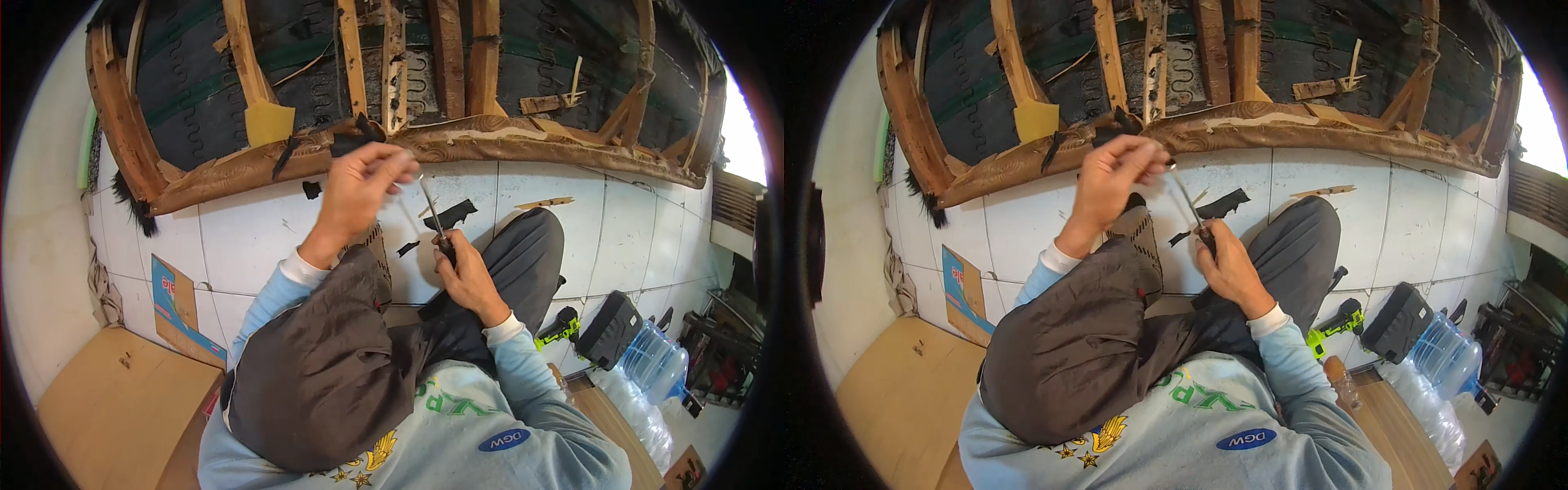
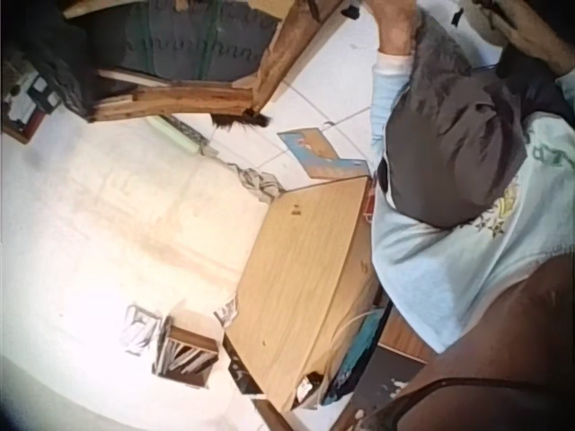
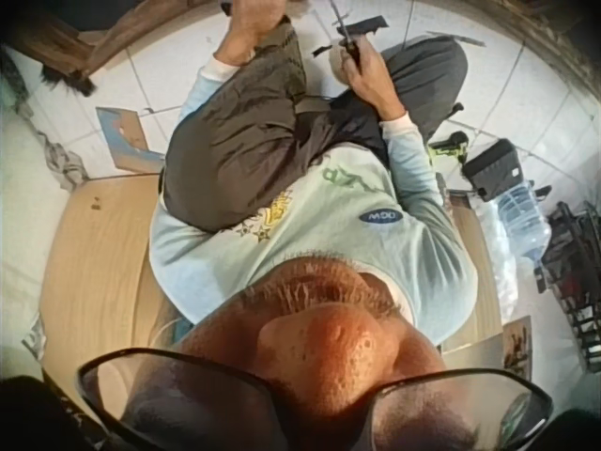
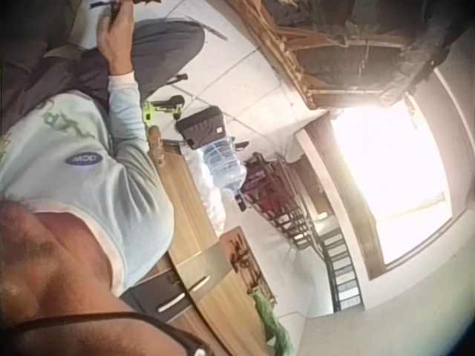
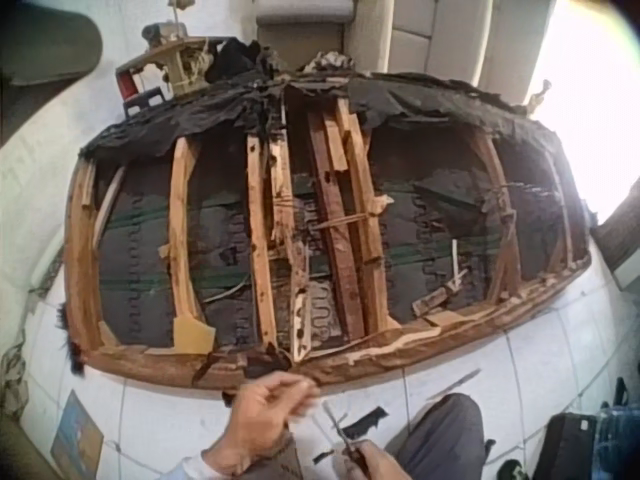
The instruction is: The person retrieves pliers and a screwdriver from a wall-mounted tool rack and sits on the floor to work on an overturned wooden furniture frame. They use the screwdriver to pry and remove staples and fabric from the wooden frame, occasionally using the pliers to assist in pulling out the fasteners.
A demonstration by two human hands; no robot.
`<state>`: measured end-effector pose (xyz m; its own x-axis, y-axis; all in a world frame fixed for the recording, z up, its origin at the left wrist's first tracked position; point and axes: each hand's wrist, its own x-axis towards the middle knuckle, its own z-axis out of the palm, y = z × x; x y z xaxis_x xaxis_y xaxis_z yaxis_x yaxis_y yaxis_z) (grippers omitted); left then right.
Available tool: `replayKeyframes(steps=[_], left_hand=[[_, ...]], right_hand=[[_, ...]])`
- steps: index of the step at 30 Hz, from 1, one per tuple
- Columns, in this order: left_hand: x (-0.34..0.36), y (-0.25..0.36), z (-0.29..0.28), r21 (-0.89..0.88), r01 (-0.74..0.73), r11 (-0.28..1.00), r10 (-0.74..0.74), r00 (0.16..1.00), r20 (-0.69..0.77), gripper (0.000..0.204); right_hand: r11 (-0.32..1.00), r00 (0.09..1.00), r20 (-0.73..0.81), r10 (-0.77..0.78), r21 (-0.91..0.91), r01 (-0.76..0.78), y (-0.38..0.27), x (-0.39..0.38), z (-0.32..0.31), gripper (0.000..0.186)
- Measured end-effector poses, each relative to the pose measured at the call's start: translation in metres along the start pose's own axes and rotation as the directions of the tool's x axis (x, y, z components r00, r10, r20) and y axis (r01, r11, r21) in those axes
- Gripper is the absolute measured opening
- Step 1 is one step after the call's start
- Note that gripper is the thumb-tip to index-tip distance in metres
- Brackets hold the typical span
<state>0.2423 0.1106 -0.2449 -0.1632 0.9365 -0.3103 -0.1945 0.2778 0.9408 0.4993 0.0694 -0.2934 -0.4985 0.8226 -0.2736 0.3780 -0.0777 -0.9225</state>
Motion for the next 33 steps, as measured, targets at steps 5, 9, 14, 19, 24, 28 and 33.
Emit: replayKeyframes(steps=[5, 9, 14, 19, 24, 28, 33], left_hand=[[-0.001, -0.006, 0.006, 0.540, -0.219, 0.813, 0.105, 0.967, 0.233, 0.033], [0.015, -0.007, 0.033, 0.764, -0.579, 0.284, 0.600, 0.729, 0.329, 0.043], [0.069, -0.008, 0.039, 0.870, -0.475, 0.134, 0.610, 0.731, 0.305, 0.054], [0.094, -0.017, 0.031, 0.835, -0.434, 0.338, 0.492, 0.838, 0.236, 0.027], [0.093, -0.018, 0.029, 0.843, -0.479, 0.244, 0.542, 0.788, 0.291, 0.023], [0.094, -0.023, 0.025, 0.842, -0.509, 0.180, 0.580, 0.746, 0.327, 0.025], [0.087, -0.016, 0.031, 0.860, -0.492, 0.136, 0.559, 0.755, 0.344, 0.035]], right_hand=[[0.976, 0.967, -0.181, 0.181, 0.152, -0.154, 0.004, 0.001, -0.002, 0.031], [0.990, 0.942, -0.308, 0.136, 0.011, -0.140, 0.013, 0.015, 0.004, 0.031], [0.981, 0.886, -0.426, 0.183, 0.130, -0.141, 0.036, 0.014, 0.019, 0.030], [0.975, 0.908, -0.360, 0.215, 0.135, -0.177, 0.036, 0.016, 0.023, 0.031], [0.991, 0.920, -0.372, 0.127, 0.085, -0.102, 0.041, 0.019, 0.034, 0.029], [0.992, 0.925, -0.358, 0.127, 0.022, -0.127, 0.024, 0.018, 0.028, 0.031], [0.990, 0.906, -0.398, 0.141, 0.041, -0.136, 0.024, 0.015, 0.029, 0.030]])
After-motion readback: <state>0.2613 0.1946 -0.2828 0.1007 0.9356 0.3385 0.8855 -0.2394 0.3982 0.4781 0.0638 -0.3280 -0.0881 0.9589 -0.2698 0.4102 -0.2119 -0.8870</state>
